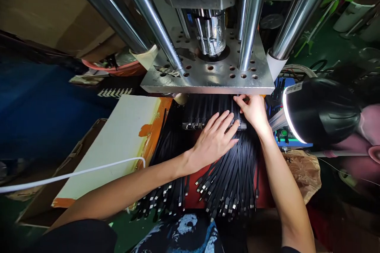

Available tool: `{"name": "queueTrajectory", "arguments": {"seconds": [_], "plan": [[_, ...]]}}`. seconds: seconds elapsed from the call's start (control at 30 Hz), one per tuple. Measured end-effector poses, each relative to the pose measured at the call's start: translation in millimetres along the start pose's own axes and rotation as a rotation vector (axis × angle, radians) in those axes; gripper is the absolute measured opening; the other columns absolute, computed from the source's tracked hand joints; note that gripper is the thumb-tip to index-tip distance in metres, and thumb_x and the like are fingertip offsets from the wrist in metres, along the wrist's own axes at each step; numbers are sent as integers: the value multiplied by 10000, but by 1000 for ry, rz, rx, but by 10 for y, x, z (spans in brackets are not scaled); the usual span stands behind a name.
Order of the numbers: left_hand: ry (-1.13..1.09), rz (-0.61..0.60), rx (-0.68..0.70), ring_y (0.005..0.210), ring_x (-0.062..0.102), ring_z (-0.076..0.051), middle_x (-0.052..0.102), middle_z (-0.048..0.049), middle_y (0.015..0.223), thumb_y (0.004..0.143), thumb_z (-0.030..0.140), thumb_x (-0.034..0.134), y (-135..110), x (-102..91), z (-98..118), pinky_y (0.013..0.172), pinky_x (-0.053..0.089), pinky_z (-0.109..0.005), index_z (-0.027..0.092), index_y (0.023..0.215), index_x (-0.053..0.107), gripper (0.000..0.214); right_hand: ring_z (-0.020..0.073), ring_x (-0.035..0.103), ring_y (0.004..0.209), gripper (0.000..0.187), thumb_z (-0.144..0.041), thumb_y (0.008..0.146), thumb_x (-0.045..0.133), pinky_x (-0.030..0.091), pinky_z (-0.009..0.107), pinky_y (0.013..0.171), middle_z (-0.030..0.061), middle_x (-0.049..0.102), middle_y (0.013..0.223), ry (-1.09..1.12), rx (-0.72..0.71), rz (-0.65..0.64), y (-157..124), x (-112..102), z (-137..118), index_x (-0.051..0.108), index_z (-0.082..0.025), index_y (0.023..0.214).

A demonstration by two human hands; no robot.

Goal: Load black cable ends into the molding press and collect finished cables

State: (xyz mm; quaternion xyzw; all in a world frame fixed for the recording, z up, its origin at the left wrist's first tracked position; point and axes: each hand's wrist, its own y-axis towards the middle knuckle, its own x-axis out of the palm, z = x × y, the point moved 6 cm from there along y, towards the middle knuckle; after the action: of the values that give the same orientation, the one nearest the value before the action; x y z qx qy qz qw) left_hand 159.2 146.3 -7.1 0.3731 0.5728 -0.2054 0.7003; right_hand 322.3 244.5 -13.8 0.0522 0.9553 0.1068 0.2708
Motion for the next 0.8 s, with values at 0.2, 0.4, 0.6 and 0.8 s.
{"name": "queueTrajectory", "arguments": {"seconds": [0.2, 0.4, 0.6, 0.8], "plan": [[-71, -29, -80, 1569, 397, -393, 443, -245, 1662, 1058, 474, 534, 48, -12, 42, 1280, 301, -656, 86, 1542, 528, 620, 277, 697, 1072, 491, -145, 988, 441, 568, 401, 893, 126, 650, 1167, -470, -166, -123, -721, -96, -244, 719, -240, 1381], [-65, -84, -192, 1578, 378, -362, 433, -221, 1675, 1085, 396, 429, 471, -30, -286, 1309, 218, -636, 32, 1587, 451, 621, 315, 747, 965, 618, -153, 1023, 399, 570, 391, 777, 175, 653, 1263, -914, 4, -218, -391, 48, -267, 514, -300, 1612], [-86, -88, -212, 1335, 626, -347, 663, -258, 1424, 1087, 284, 421, 825, 0, -547, 1175, 420, -523, 1, 1390, 613, 457, 356, 672, 1204, 491, -170, 1047, 386, 516, 472, 1021, 223, 727, 1282, -959, -45, -246, 175, 182, -245, 621, -115, 1475], [-108, -101, -157, 1096, 730, -302, 763, -227, 1151, 1090, 188, 340, 1128, 49, -717, 988, 523, -411, 35, 1151, 723, 417, 333, 672, 1132, 535, -187, 1060, 291, 523, 501, 1007, 225, 744, 1262, -926, -43, -199, 561, 185, -132, 543, -93, 1522]]}}
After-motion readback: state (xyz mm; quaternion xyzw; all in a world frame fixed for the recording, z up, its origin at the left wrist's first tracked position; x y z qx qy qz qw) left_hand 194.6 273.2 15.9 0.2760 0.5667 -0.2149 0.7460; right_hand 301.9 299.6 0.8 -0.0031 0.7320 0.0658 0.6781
